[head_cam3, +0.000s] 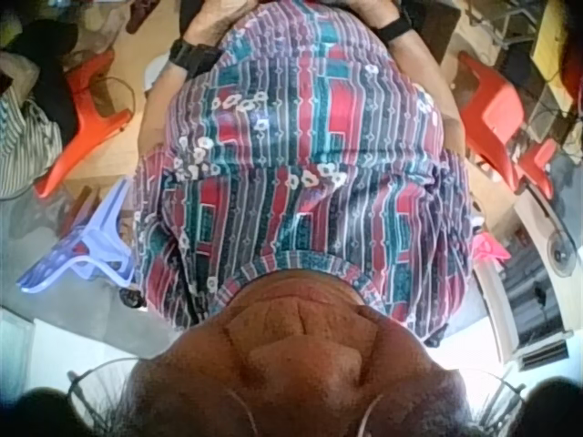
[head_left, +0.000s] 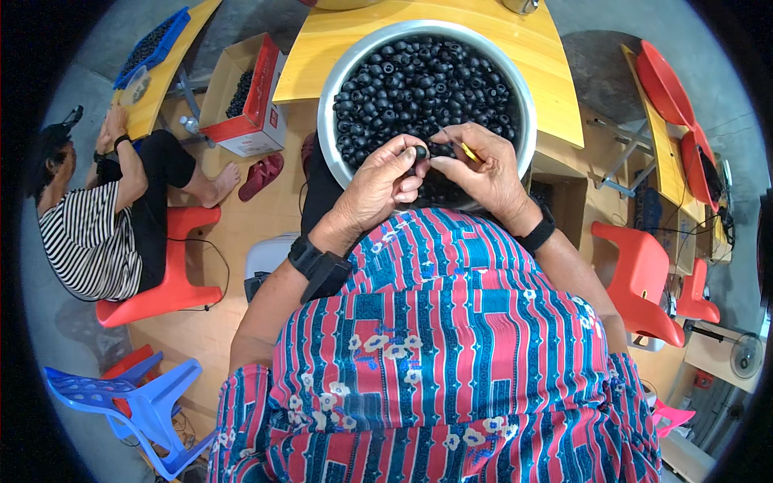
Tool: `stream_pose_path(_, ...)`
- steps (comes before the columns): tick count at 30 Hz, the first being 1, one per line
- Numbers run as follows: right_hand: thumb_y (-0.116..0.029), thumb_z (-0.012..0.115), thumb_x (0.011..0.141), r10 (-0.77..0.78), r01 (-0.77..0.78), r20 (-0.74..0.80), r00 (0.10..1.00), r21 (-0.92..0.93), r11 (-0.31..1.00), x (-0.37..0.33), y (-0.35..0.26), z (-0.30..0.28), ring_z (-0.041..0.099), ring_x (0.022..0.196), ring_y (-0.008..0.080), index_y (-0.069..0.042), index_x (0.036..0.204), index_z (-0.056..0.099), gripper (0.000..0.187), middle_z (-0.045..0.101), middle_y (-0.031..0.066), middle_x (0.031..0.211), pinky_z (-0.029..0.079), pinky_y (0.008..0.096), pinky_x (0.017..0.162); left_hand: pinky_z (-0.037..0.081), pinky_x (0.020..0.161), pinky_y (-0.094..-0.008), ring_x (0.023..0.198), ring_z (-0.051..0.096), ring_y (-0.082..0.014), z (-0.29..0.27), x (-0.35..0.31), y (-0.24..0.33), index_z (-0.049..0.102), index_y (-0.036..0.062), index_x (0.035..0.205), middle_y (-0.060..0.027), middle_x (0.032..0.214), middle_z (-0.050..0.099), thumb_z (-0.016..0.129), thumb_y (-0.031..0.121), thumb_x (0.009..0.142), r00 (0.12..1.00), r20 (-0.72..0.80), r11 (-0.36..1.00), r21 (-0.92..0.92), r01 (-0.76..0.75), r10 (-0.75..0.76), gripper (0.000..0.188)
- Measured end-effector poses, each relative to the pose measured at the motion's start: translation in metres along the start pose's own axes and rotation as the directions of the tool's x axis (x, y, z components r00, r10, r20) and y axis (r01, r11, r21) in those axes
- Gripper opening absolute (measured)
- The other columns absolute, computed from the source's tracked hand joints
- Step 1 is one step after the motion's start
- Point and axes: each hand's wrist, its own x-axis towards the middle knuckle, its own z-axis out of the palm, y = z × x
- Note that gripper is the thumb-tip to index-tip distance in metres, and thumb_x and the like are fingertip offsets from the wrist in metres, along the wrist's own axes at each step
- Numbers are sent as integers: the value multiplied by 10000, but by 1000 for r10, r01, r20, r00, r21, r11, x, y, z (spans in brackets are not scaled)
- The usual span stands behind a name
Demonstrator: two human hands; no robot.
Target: Trimming or deburring small black rubber parts using a hand tool.
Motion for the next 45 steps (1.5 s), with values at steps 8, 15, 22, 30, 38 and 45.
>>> stream_pose_path(8, -307, 642, 858, -130, 174, 157, 979, -309, 935, -2, -2, -4, 590, 680, 307, -84, 850, 629, 224, 540, 101, 739, 470, 408, 581, 316, 515, -167, 617, 379, -49, 1, 0, 0, 512, 77, 1078, -13, 850, 494, 452, 231, 1017, 1000, 18, 997, -77, -15, 17, 176)
stream_pose_path(15, -323, 641, 859, -120, 173, 166, 979, -357, 918, -2, -6, -5, 593, 673, 305, -91, 858, 625, 233, 538, 92, 753, 477, 409, 573, 327, 518, -167, 624, 400, -55, 1, -1, 0, 527, 65, 1072, -19, 845, 505, 464, 223, 1011, 1000, 4, 990, -141, 2, -1, 181)
stream_pose_path(22, -324, 643, 858, -119, 168, 158, 980, -354, 920, -3, -4, -4, 595, 673, 310, -88, 854, 623, 237, 539, 96, 755, 479, 411, 573, 341, 519, -171, 627, 405, -61, 0, -1, -1, 528, 58, 1081, -23, 848, 505, 464, 217, 1008, 1000, -12, 986, -167, 19, -21, 186)
stream_pose_path(30, -311, 654, 851, -107, 157, 158, 982, -347, 924, -2, -2, -4, 600, 683, 314, -90, 864, 634, 222, 548, 103, 748, 482, 409, 580, 345, 513, -175, 632, 407, -60, -2, -1, -1, 531, 61, 1080, -24, 849, 502, 445, 215, 1014, 999, 11, 981, -194, 31, -30, 189)
stream_pose_path(38, -303, 660, 851, -106, 145, 137, 985, -317, 937, -2, 1, -3, 601, 680, 317, -85, 862, 637, 219, 555, 105, 746, 477, 409, 580, 346, 506, -175, 627, 401, -59, -2, 0, -1, 538, 68, 1069, -30, 859, 512, 437, 221, 1021, 998, -17, 964, -259, 56, -63, 190)
stream_pose_path(45, -309, 657, 855, -109, 142, 121, 987, -314, 939, -2, -1, -3, 598, 675, 320, -81, 852, 635, 229, 551, 109, 738, 475, 410, 578, 353, 498, -170, 652, 423, -64, -2, 0, -1, 544, 79, 1044, -31, 862, 524, 460, 218, 1015, 997, -26, 962, -266, 58, -67, 165)
